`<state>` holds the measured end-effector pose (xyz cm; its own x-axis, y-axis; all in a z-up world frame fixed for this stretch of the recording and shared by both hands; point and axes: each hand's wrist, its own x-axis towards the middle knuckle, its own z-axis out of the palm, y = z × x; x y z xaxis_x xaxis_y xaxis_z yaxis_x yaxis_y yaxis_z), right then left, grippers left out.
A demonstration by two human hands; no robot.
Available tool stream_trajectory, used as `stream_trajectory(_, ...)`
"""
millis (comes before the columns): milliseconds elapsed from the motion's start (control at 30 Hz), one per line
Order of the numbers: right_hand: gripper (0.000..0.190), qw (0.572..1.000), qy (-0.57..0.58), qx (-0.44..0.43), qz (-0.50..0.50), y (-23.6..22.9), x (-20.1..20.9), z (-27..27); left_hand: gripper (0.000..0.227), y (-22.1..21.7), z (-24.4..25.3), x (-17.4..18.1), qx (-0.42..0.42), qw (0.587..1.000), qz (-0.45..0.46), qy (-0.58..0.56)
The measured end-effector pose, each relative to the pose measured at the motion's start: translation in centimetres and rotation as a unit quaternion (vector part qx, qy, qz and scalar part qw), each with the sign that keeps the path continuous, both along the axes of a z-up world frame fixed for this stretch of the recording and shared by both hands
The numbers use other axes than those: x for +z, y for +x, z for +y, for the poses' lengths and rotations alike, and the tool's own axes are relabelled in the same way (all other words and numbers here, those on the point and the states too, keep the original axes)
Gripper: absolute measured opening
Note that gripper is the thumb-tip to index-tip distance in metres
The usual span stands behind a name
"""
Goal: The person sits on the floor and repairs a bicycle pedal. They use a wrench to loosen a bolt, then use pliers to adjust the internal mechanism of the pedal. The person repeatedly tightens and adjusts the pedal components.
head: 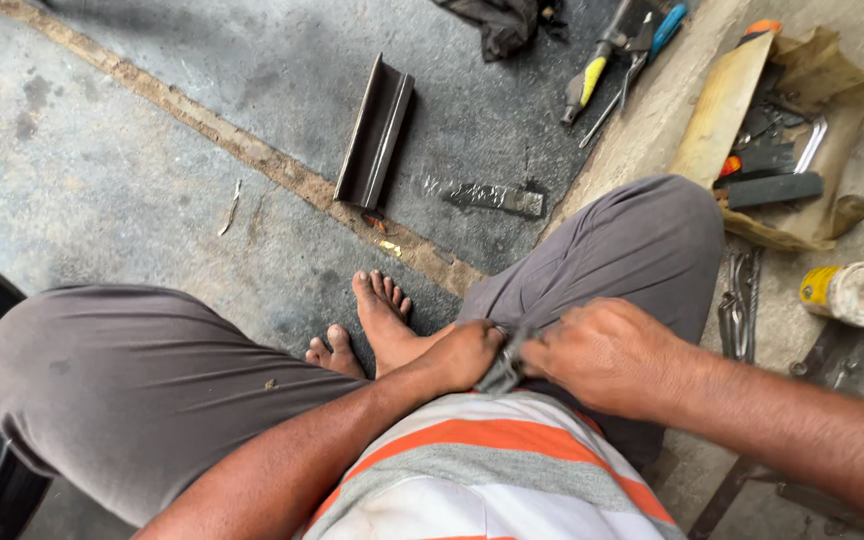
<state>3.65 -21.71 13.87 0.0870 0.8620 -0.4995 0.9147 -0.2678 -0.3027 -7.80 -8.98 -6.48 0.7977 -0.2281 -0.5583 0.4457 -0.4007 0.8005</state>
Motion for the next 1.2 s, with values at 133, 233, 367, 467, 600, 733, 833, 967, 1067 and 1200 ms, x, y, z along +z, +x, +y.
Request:
stream_trajectory(133,0.014,0.992,0.012,0.118,0.031,0.7,0.3,0.1,0.043,0.1,0.1,0.0,-0.071,0.996,-0.054,0.021)
stream_trajectory(233,0.014,0.994,-0.055,0.086,0.027,1.4,1.2,1.7,0.042,0.6,0.4,0.0,-0.051,0.998,-0.043,-0.019)
stream_trajectory(367,0.022,0.97,-0.195,-0.13,0.066,2.1,3.0,3.3,0.041,1.8,1.0,0.7,0.042,0.992,-0.024,-0.113)
stream_trajectory(467,0.024,0.95,-0.157,-0.259,0.077,1.4,3.8,3.1,0.04,1.7,1.2,1.6,0.117,0.979,0.014,-0.167)
stream_trajectory(600,0.026,0.922,-0.129,-0.355,0.087,-0.1,3.0,2.7,0.039,2.6,1.8,3.1,0.16,0.978,-0.038,-0.126)
stream_trajectory(733,0.027,0.914,-0.103,-0.385,0.069,-1.4,1.7,1.9,0.039,2.5,2.2,4.5,0.216,0.972,-0.074,-0.045)
stream_trajectory(833,0.027,0.886,-0.087,-0.445,0.094,-2.3,0.7,1.4,0.036,2.3,2.1,5.0,0.254,0.963,-0.086,-0.028)
stream_trajectory(967,0.031,0.863,-0.079,-0.483,0.125,-2.7,-0.2,1.2,0.034,1.9,2.0,4.9,0.263,0.958,-0.111,0.021)
stream_trajectory(1067,0.027,0.902,-0.048,-0.421,0.078,-2.6,-0.2,1.3,0.033,1.9,2.1,4.3,0.258,0.959,-0.12,0.021)
stream_trajectory(1200,0.024,0.927,-0.063,-0.364,0.059,-2.1,0.7,1.5,0.034,1.5,1.6,3.6,0.226,0.971,-0.069,0.015)
